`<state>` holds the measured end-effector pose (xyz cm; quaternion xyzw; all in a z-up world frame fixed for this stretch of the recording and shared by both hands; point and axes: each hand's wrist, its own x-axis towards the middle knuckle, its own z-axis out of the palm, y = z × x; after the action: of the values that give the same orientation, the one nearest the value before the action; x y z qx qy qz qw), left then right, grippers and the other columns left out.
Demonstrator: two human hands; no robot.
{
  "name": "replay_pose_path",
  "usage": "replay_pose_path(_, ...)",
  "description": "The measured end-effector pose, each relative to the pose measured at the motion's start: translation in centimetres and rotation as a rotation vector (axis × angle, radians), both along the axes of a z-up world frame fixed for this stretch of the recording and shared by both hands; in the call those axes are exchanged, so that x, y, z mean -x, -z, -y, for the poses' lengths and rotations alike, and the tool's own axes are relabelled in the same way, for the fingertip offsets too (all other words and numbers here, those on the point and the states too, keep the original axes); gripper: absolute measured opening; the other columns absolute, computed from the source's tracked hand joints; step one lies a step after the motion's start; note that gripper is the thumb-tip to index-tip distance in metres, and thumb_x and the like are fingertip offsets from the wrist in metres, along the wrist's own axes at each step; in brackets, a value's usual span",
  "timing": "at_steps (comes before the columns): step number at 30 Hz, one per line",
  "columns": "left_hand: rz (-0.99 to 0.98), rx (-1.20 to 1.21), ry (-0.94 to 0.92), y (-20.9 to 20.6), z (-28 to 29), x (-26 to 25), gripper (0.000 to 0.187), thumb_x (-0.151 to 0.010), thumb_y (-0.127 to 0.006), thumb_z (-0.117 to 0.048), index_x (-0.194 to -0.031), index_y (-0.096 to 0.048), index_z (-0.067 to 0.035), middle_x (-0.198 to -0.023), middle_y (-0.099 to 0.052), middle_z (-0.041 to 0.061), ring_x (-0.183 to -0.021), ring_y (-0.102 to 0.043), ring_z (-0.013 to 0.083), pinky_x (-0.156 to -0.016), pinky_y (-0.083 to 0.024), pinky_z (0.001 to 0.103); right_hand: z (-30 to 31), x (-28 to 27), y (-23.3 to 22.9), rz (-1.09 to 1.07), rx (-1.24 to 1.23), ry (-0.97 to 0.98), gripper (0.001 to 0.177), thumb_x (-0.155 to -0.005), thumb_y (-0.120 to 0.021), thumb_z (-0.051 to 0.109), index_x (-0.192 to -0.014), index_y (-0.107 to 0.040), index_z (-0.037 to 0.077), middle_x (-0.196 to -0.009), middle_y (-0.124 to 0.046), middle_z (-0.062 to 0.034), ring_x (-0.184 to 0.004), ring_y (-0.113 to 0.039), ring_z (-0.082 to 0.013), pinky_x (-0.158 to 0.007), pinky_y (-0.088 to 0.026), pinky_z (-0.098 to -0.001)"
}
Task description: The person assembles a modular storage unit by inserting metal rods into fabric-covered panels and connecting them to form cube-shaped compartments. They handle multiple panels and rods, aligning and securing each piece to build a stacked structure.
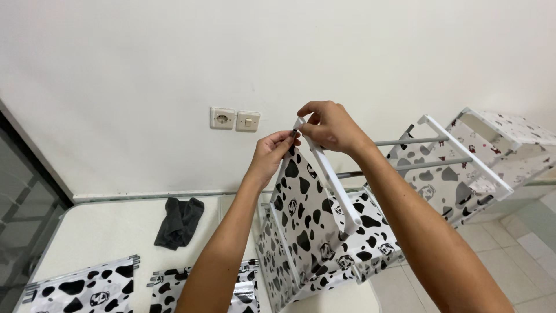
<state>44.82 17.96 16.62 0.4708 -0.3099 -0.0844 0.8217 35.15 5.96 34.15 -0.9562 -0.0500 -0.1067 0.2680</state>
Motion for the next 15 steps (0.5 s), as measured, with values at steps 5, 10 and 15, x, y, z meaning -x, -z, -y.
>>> replay_pose_path(5, 0.001, 0.009, -0.018, 0.0, 0.5, 0.5, 0.025, -0.101, -0.063, -0.014, -0.118, -0.073, 0.001, -0.098, -0.075, 0.005, -0.088, -0.067, 0.0084, -0.082, -0.056, 0.024, -0.1, 0.5, 0.2, 0.026, -0.012, 0.034, 0.040, -0.083, -0.067, 0.016, -0.118, -0.071, -0.003, -0.078, -0.075, -0.0144, -0.060, -0.068, -0.0177, -0.055, -0.055, -0.0315)
replay_pose_path(10, -0.023, -0.020, -0.034, -0.5, 0.7, 0.9, 0.025, -0.101, -0.062, -0.015, -0.118, -0.073, 0.000, -0.096, -0.075, 0.004, -0.086, -0.066, 0.0080, -0.080, -0.056, 0.024, -0.4, 0.7, 0.1, 0.018, -0.014, 0.055, 0.039, -0.083, -0.066, 0.015, -0.117, -0.071, -0.004, -0.077, -0.074, -0.0138, -0.058, -0.068, -0.0178, -0.054, -0.055, -0.0313)
replay_pose_path(15, -0.017, -0.035, -0.034, -0.4, 1.2, 0.8, 0.025, -0.101, -0.062, -0.015, -0.117, -0.073, 0.000, -0.095, -0.075, 0.004, -0.085, -0.066, 0.0081, -0.080, -0.056, 0.024, -0.4, 0.7, 0.1, 0.004, 0.000, 0.078, 0.038, -0.083, -0.065, 0.013, -0.116, -0.071, -0.004, -0.075, -0.074, -0.0134, -0.057, -0.069, -0.0180, -0.053, -0.055, -0.0309)
